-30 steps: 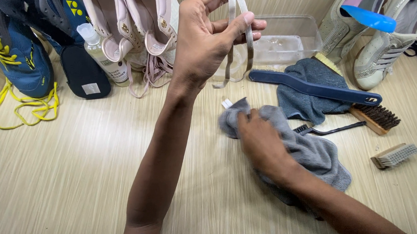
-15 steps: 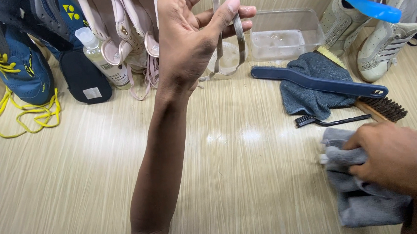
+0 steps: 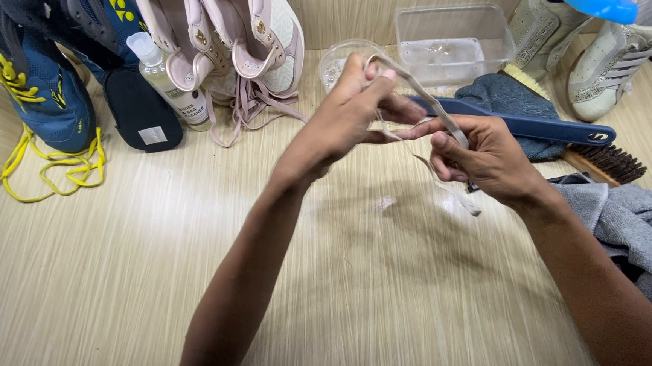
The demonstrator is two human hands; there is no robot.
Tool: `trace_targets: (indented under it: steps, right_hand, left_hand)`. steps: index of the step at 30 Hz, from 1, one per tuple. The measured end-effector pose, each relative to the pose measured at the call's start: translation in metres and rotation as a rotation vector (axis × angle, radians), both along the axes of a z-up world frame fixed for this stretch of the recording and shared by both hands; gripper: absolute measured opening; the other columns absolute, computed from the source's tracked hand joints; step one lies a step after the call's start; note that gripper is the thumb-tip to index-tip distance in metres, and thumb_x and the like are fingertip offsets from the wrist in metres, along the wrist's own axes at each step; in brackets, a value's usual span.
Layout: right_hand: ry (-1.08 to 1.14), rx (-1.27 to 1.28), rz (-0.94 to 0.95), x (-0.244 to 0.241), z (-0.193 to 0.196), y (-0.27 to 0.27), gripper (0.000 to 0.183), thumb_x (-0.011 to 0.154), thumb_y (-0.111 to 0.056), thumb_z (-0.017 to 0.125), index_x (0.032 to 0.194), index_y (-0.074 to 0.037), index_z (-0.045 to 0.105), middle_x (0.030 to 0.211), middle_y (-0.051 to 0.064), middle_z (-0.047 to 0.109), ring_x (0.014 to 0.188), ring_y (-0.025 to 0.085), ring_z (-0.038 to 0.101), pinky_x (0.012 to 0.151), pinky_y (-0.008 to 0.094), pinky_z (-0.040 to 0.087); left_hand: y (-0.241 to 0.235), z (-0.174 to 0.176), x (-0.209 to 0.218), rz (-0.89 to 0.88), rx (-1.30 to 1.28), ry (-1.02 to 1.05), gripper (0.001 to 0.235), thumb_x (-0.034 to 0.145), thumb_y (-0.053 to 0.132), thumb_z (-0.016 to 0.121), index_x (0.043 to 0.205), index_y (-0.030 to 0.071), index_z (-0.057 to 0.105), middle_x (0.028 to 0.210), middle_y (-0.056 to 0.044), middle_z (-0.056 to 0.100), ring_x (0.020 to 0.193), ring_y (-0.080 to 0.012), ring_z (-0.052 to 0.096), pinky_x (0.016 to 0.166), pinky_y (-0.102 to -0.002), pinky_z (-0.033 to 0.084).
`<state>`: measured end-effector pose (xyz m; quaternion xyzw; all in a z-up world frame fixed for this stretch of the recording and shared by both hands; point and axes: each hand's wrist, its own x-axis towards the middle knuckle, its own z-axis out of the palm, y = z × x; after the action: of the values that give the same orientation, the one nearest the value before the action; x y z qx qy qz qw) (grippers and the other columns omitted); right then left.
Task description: The person cleans the interior of a beige sneaker using a blue brush and a gray cloth. They then remove a white shoelace, dip it in a soapy solution, and scrub it with a small brush and a sponge before wiping it with a cloth.
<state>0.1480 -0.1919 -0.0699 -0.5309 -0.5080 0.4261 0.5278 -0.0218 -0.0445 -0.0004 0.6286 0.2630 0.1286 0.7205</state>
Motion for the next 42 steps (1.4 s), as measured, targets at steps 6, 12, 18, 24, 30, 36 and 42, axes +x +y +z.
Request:
trace_targets:
  steps: [6, 12, 18, 24, 30, 36, 42]
  right_hand:
    - [0.056, -0.058, -0.041, 0.030, -0.026, 0.007, 0.026, 0.114, -0.015, 0.049, 0.107, 0.001, 0.068, 0.057, -0.003, 0.035, 0.050, 0.005, 0.028, 0.046, 0.020, 0.024]
    - [-0.542, -0.402, -0.264, 0.014, -0.007, 0.005, 0.019, 0.095, -0.022, 0.081, 0.093, -0.003, 0.083, 0.083, 0.022, 0.079, 0.084, 0.028, 0.072, 0.076, 0.038, 0.052]
    - [-0.778, -0.224, -0.310, 0.023, -0.040, 0.009, 0.021, 0.096, -0.016, 0.078, 0.115, -0.007, 0.081, 0.094, 0.018, 0.074, 0.082, 0.027, 0.066, 0.067, 0.036, 0.054]
    - [-1.064, -0.122, -0.298, 0.029, -0.040, 0.001, 0.032, 0.091, -0.010, 0.081, 0.122, -0.006, 0.078, 0.106, 0.017, 0.071, 0.094, 0.033, 0.072, 0.068, 0.040, 0.064]
    - [-1.323, -0.952, -0.605, 0.141, -0.024, -0.066, 0.030, 0.092, -0.054, 0.078, 0.099, -0.024, 0.082, 0.102, 0.021, 0.081, 0.098, 0.043, 0.077, 0.076, 0.054, 0.060]
    - [-1.286, -1.251, -0.503, 0.247, -0.080, -0.111, 0.060, 0.059, -0.072, 0.092, 0.095, -0.024, 0.087, 0.104, 0.012, 0.086, 0.096, 0.031, 0.079, 0.073, 0.040, 0.058]
    - [-1.196, -1.098, -0.545, 0.263, -0.093, -0.107, 0.063, 0.054, -0.044, 0.106, 0.107, -0.021, 0.082, 0.114, 0.005, 0.081, 0.106, 0.031, 0.075, 0.083, 0.041, 0.054]
  left_hand:
    - [0.024, -0.024, -0.071, -0.203, 0.130, 0.206, 0.038, 0.109, 0.036, 0.039, 0.082, 0.010, 0.047, 0.062, -0.008, 0.050, 0.053, -0.0237, 0.068, 0.055, -0.044, 0.067]
    - [0.055, -0.073, -0.107, -0.345, 0.184, 0.300, 0.048, 0.109, 0.038, 0.052, 0.071, 0.010, 0.056, 0.057, -0.003, 0.052, 0.052, -0.0129, 0.056, 0.049, -0.027, 0.053]
    - [0.051, -0.101, -0.089, -0.085, 1.091, 0.626, 0.031, 0.105, 0.036, 0.060, 0.116, 0.012, 0.076, 0.093, -0.009, 0.069, 0.095, -0.0271, 0.070, 0.076, -0.052, 0.062]
    - [0.014, -0.142, -0.040, -0.119, 1.385, 0.236, 0.036, 0.108, 0.027, 0.056, 0.142, 0.016, 0.060, 0.127, -0.012, 0.062, 0.125, -0.0302, 0.063, 0.095, -0.045, 0.058]
    - [0.018, -0.180, -0.040, -0.056, 1.530, 0.082, 0.032, 0.100, 0.003, 0.060, 0.131, 0.007, 0.068, 0.121, -0.014, 0.064, 0.108, -0.0296, 0.059, 0.082, -0.042, 0.049]
    - [0.018, -0.180, -0.043, -0.015, 1.441, -0.014, 0.039, 0.089, -0.014, 0.063, 0.122, 0.005, 0.071, 0.108, -0.013, 0.063, 0.092, -0.0291, 0.059, 0.077, -0.040, 0.049]
    - [0.018, -0.179, -0.044, 0.006, 1.408, -0.049, 0.034, 0.090, -0.011, 0.069, 0.119, 0.005, 0.072, 0.109, -0.014, 0.063, 0.091, -0.0297, 0.061, 0.079, -0.042, 0.052]
